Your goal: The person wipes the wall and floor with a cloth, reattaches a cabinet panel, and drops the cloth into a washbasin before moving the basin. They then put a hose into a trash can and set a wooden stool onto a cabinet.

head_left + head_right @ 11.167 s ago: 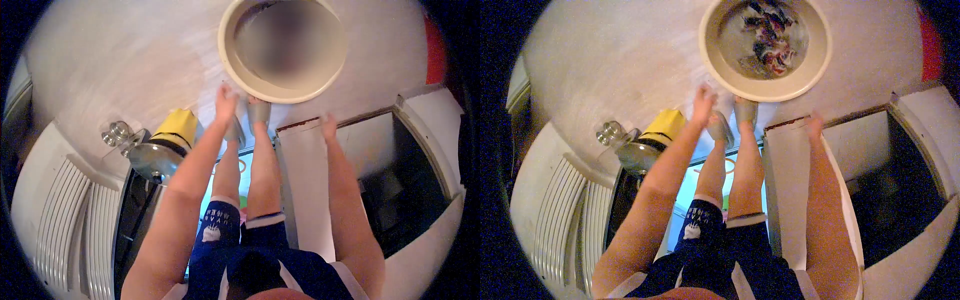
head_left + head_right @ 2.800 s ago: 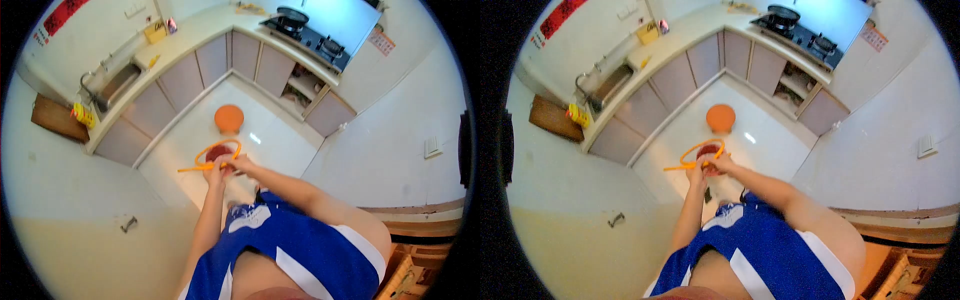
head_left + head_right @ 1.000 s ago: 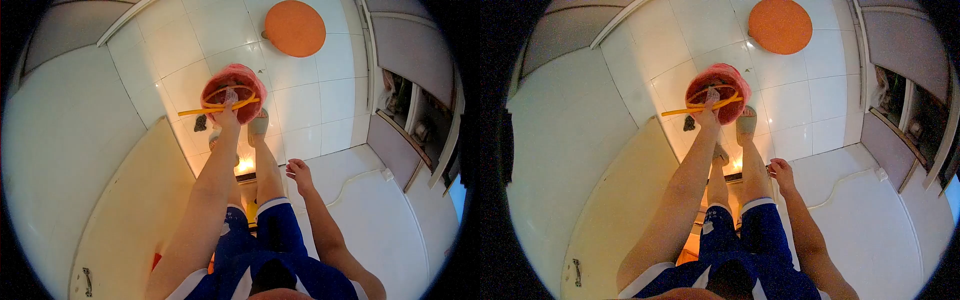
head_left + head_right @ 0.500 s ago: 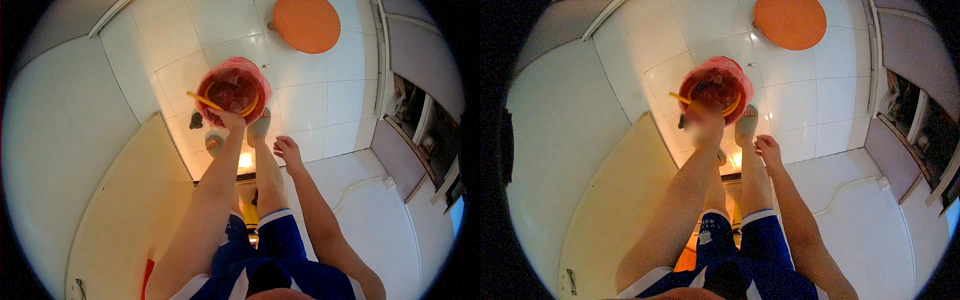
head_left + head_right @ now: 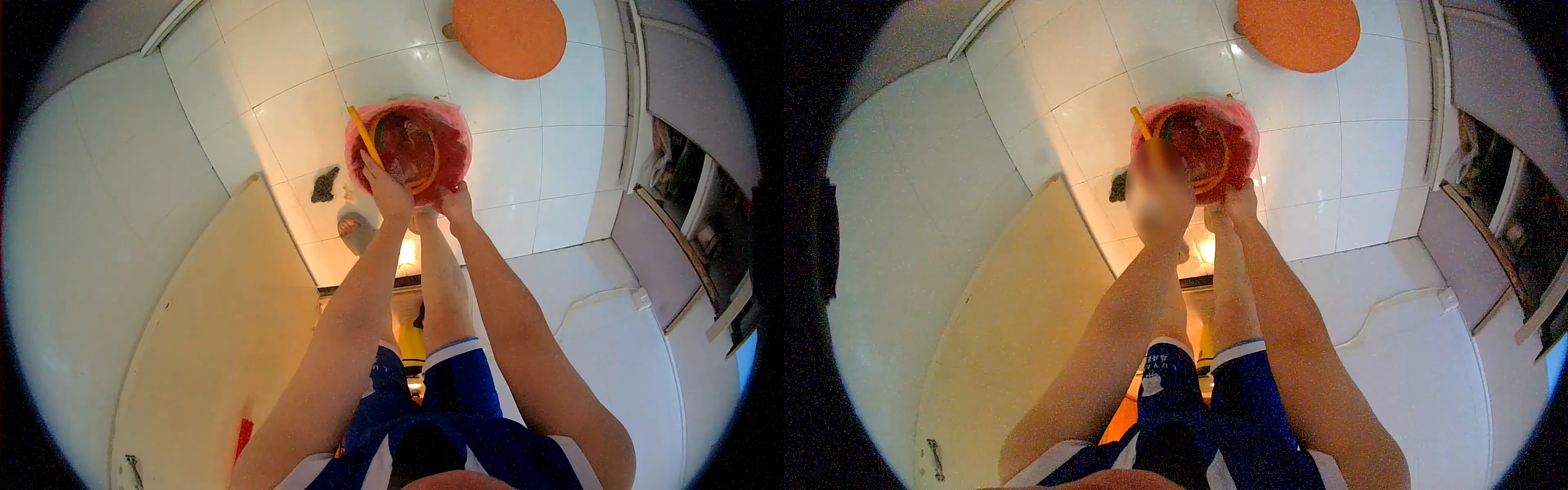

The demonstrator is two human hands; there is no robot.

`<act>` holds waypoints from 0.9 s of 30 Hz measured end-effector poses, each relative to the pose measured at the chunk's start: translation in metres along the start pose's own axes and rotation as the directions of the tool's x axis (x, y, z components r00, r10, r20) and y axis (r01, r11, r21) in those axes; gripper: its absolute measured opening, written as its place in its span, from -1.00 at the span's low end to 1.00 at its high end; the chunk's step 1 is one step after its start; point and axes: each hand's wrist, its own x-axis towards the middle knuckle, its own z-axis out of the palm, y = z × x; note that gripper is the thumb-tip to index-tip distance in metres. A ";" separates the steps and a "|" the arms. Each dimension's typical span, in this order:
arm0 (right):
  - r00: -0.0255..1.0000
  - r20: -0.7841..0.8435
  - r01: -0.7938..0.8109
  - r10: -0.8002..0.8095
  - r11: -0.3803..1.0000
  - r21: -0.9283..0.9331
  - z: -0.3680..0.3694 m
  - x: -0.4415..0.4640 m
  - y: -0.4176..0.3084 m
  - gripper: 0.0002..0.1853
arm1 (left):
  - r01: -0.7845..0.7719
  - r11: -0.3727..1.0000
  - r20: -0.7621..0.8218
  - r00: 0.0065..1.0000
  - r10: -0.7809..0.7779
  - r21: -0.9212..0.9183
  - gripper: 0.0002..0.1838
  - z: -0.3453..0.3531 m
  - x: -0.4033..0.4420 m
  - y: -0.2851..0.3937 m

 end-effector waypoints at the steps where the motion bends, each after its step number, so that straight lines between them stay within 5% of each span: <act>1: 1.000 0.000 -0.001 0.001 1.000 -0.001 -0.004 0.008 0.013 -0.50 | -0.083 0.996 -0.032 0.996 0.083 -0.016 -0.04 0.007 0.003 -0.010; 3: 0.999 0.008 -0.036 0.035 0.998 0.057 -0.008 0.022 0.033 -0.49 | -0.167 0.985 -0.065 0.984 0.165 -0.032 -0.04 0.017 0.005 -0.024; 5: 0.995 -0.015 -0.092 0.094 0.993 0.079 -0.005 -0.007 -0.004 -0.48 | -0.484 0.851 -0.281 0.861 0.423 -0.202 -0.32 0.017 0.007 -0.028; 6: 0.986 -0.033 -0.157 0.161 0.982 0.103 -0.002 -0.025 -0.019 -0.46 | -0.483 0.853 -0.284 0.861 0.421 -0.200 -0.32 0.010 0.002 -0.027; 12: 0.968 -0.017 -0.246 0.251 0.957 0.153 -0.014 -0.068 -0.021 -0.34 | -0.239 0.926 -0.104 0.971 0.217 -0.291 -0.36 -0.053 -0.065 -0.031; 14: 0.967 0.001 -0.252 0.254 0.956 0.148 -0.011 -0.076 -0.025 -0.33 | -0.033 0.884 0.048 0.997 0.062 -0.467 -0.38 -0.083 -0.087 -0.021; 18: 0.981 0.043 -0.193 0.192 0.981 0.032 -0.007 -0.090 -0.029 -0.32 | -0.187 0.818 -0.125 0.982 0.141 -0.544 -0.36 -0.096 -0.103 -0.083; 22: 0.954 0.226 -0.191 0.196 0.981 -0.044 0.005 -0.141 -0.056 -0.37 | 0.081 0.746 0.022 0.996 -0.088 -0.661 -0.30 -0.156 -0.143 -0.067; 27: 0.823 0.497 -0.239 0.273 0.962 -0.133 0.024 -0.234 -0.092 -0.33 | -0.033 0.837 -0.171 0.982 -0.073 -0.546 -0.34 -0.175 -0.181 -0.095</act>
